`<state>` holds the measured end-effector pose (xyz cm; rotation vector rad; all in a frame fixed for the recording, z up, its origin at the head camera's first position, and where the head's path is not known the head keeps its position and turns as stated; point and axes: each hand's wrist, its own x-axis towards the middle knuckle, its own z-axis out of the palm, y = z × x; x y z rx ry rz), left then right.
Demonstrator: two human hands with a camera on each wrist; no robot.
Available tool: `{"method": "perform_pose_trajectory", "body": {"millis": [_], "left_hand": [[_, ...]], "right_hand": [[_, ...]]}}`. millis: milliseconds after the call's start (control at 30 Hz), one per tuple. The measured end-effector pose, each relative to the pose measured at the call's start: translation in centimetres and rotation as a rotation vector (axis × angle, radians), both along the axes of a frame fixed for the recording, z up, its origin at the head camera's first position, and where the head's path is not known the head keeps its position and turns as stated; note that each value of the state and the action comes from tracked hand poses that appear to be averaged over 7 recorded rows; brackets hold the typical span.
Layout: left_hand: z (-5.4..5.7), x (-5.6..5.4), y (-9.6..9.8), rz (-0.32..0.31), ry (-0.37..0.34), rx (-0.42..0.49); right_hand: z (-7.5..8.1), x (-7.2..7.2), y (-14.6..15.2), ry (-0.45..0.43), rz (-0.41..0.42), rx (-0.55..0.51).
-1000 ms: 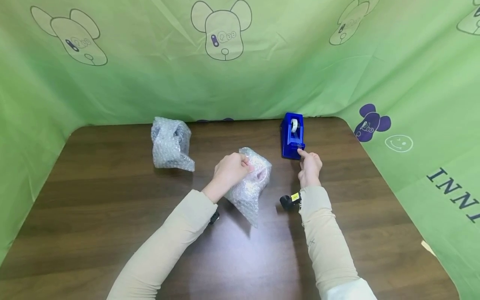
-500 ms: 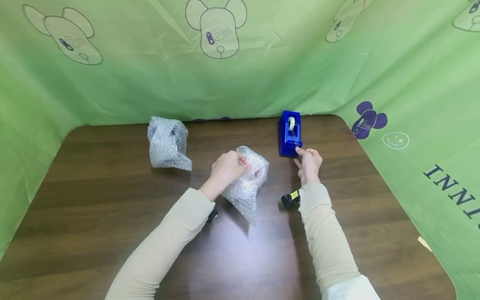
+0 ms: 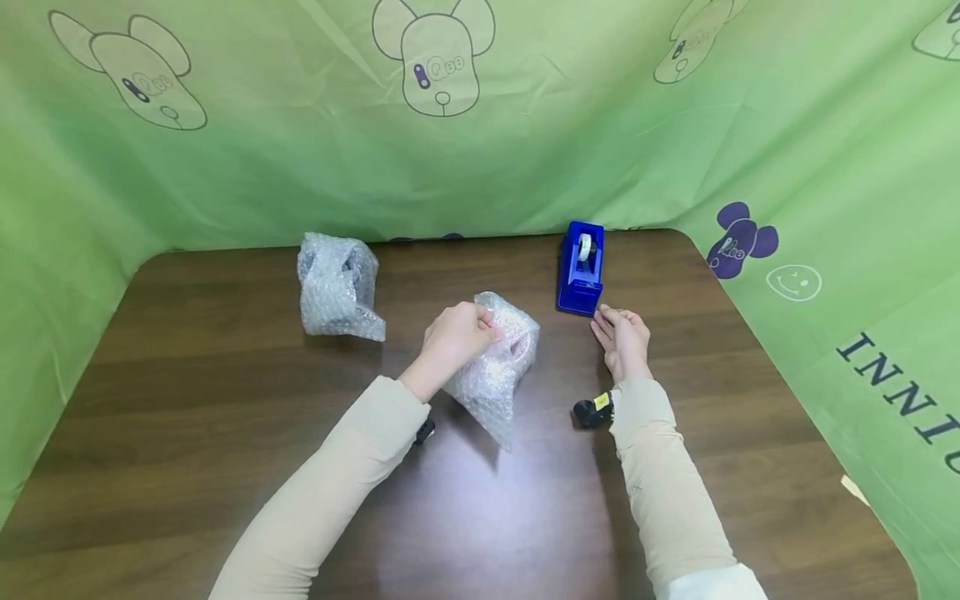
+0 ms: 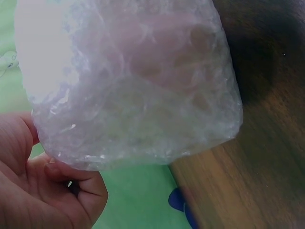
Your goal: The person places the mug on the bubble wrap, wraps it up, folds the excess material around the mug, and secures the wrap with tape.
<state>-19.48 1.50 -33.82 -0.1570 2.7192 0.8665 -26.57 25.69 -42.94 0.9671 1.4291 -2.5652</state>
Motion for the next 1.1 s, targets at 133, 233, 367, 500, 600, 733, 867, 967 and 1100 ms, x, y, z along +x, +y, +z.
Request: {"method": "perform_pose_trajectory", "body": {"millis": [133,233,367,500,600,733,867,967,1100], "left_hand": [[0.1,-0.1,0.1,-0.011,-0.001,0.016],[0.3,-0.3,0.0,-0.020,-0.001,0.023],[0.5,-0.6,-0.3,-0.032,-0.017,0.045],[0.6,-1.0,-0.8,-0.032,-0.040,0.129],[0.5,-1.2,-1.1,-0.017,-0.071,0.206],[0.4,-1.3,-1.2,0.010,-0.117,0.292],[0.3,-1.4,-1.2,0.015,-0.118,0.333],[0.3,-1.4,-1.2,0.005,-0.106,0.338],[0.3,-1.4,-1.2,-0.012,-0.089,0.340]], "right_hand": [[0.6,0.7,0.9,0.042,0.004,0.039],[1.7,1.1,1.0,0.120,0.005,0.117],[3.8,1.7,0.2,0.243,0.053,0.197],[6.3,2.9,-1.5,0.372,0.223,0.278],[7.8,3.6,-2.9,0.445,0.444,0.357],[9.2,4.0,-4.9,0.489,0.801,0.543],[10.0,3.9,-6.8,0.534,1.073,0.755],[10.2,3.8,-7.8,0.543,1.185,0.810],[10.4,3.8,-8.7,0.532,1.270,0.793]]}}
